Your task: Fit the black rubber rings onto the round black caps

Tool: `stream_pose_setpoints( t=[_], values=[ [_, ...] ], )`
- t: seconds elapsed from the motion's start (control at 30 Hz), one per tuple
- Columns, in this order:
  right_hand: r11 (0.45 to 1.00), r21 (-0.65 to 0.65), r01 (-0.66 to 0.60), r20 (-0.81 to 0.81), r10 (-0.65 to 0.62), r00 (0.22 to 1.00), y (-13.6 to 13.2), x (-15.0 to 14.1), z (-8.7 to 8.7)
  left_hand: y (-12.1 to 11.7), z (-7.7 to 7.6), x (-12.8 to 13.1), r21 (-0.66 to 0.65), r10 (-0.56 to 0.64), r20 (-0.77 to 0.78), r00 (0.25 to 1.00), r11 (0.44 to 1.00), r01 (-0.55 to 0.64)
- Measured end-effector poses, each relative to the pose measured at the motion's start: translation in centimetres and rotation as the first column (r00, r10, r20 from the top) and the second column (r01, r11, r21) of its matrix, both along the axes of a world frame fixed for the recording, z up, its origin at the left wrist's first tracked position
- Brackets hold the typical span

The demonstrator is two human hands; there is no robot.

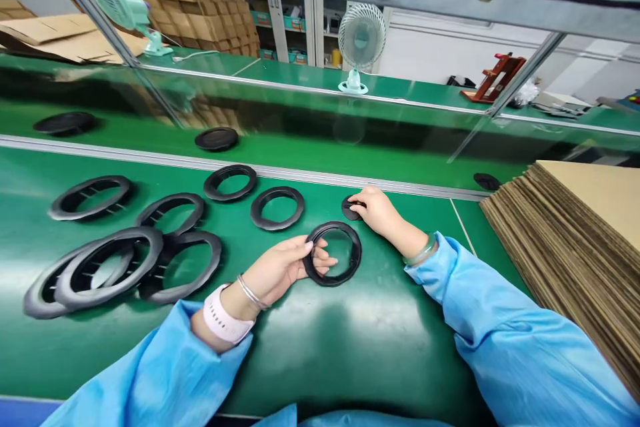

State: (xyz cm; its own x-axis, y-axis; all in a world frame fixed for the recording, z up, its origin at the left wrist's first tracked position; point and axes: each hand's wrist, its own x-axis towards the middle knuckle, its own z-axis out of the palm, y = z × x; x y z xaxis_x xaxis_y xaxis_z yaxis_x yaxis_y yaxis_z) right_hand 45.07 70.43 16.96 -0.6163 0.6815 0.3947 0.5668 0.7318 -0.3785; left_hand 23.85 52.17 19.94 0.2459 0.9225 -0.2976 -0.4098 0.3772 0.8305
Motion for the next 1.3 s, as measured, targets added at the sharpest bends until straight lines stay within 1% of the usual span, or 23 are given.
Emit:
stream_pose_setpoints(
  t=[0.07, 0.17, 0.23, 0.3, 0.37, 0.43, 0.47, 0.53, 0.6, 0.67, 0.73, 0.83, 0.9, 0.97, 1.03, 1.13, 1.2, 1.23, 1.3],
  values=[
    [0.999, -0.029, 0.028, -0.006, -0.029, 1.000, 0.0, -0.1, 0.2, 0.6, -1.0, -0.5, -0.034, 0.014, 0.059, 0.998, 0.999, -0.012],
    [0.998, -0.060, 0.035, -0.019, -0.036, 0.999, 0.3, -0.2, 0.5, 0.7, -1.3, -0.9, -0.034, 0.001, 0.050, 0.999, 0.999, 0.001],
    [0.997, -0.071, 0.032, -0.016, -0.033, 0.999, 0.5, -0.1, 0.6, 0.6, -1.1, -1.1, -0.014, -0.010, -0.024, 1.000, 1.000, 0.010],
    [0.997, -0.066, 0.045, -0.036, -0.047, 0.998, 0.6, 0.2, 1.0, 0.5, -0.9, -1.2, 0.029, -0.009, -0.135, 0.991, 0.999, 0.013],
    [0.995, -0.057, 0.081, -0.141, -0.088, 0.986, 0.1, 0.5, 1.9, 0.3, -0.7, -1.4, 0.068, -0.003, -0.244, 0.970, 0.998, 0.020],
    [0.993, -0.057, 0.102, -0.309, -0.114, 0.944, -1.2, 0.6, 3.2, 0.2, -0.7, -1.5, 0.068, -0.008, -0.337, 0.942, 0.997, 0.032],
    [0.995, -0.053, 0.086, -0.384, -0.100, 0.918, -2.1, 0.4, 4.0, 0.1, -0.8, -1.4, 0.063, -0.005, -0.375, 0.927, 0.998, 0.031],
    [1.000, -0.027, 0.002, -0.479, -0.015, 0.877, -4.4, -0.1, 5.2, -0.1, -1.1, -1.2, 0.062, 0.014, -0.430, 0.903, 0.998, 0.014],
    [0.994, 0.012, -0.104, -0.501, 0.096, 0.860, -6.7, -0.9, 5.7, -0.3, -1.6, -0.8, 0.078, 0.054, -0.455, 0.889, 0.997, -0.021],
    [0.984, 0.046, -0.173, -0.463, 0.174, 0.869, -8.4, -1.8, 5.2, -0.4, -2.0, -0.3, 0.097, 0.106, -0.461, 0.881, 0.993, -0.068],
    [0.973, 0.095, -0.209, -0.380, 0.230, 0.896, -9.3, -2.3, 4.0, -0.6, -2.2, 0.1, 0.106, 0.153, -0.477, 0.866, 0.988, -0.116],
    [0.954, 0.171, -0.246, -0.239, 0.282, 0.929, -9.6, -2.7, 2.3, -0.7, -2.3, 0.6, 0.104, 0.203, -0.507, 0.838, 0.979, -0.174],
    [0.949, 0.194, -0.248, -0.176, 0.282, 0.943, -9.6, -2.7, 1.6, -0.8, -2.2, 0.8, 0.100, 0.218, -0.513, 0.830, 0.976, -0.195],
    [0.945, 0.216, -0.246, -0.131, 0.277, 0.952, -9.6, -2.8, 1.4, -0.8, -2.0, 1.0, 0.105, 0.232, -0.527, 0.817, 0.972, -0.208],
    [0.929, 0.268, -0.256, -0.091, 0.289, 0.953, -9.7, -2.8, 1.5, -0.8, -1.9, 1.1, 0.118, 0.249, -0.553, 0.795, 0.968, -0.220],
    [0.878, 0.379, -0.292, -0.054, 0.336, 0.940, -9.8, -2.7, 1.7, -0.8, -1.8, 1.3, 0.133, 0.269, -0.574, 0.774, 0.963, -0.235],
    [0.847, 0.435, -0.305, -0.046, 0.359, 0.932, -9.8, -2.7, 1.8, -0.8, -1.8, 1.3, 0.128, 0.273, -0.569, 0.776, 0.961, -0.244],
    [0.843, 0.445, -0.304, -0.043, 0.359, 0.932, -9.8, -2.7, 1.8, -0.8, -1.8, 1.3, 0.125, 0.275, -0.561, 0.781, 0.960, -0.249],
    [0.859, 0.420, -0.293, -0.029, 0.336, 0.942, -9.7, -2.7, 1.8, -0.7, -1.7, 1.3, 0.123, 0.278, -0.545, 0.791, 0.960, -0.252]
  ],
)
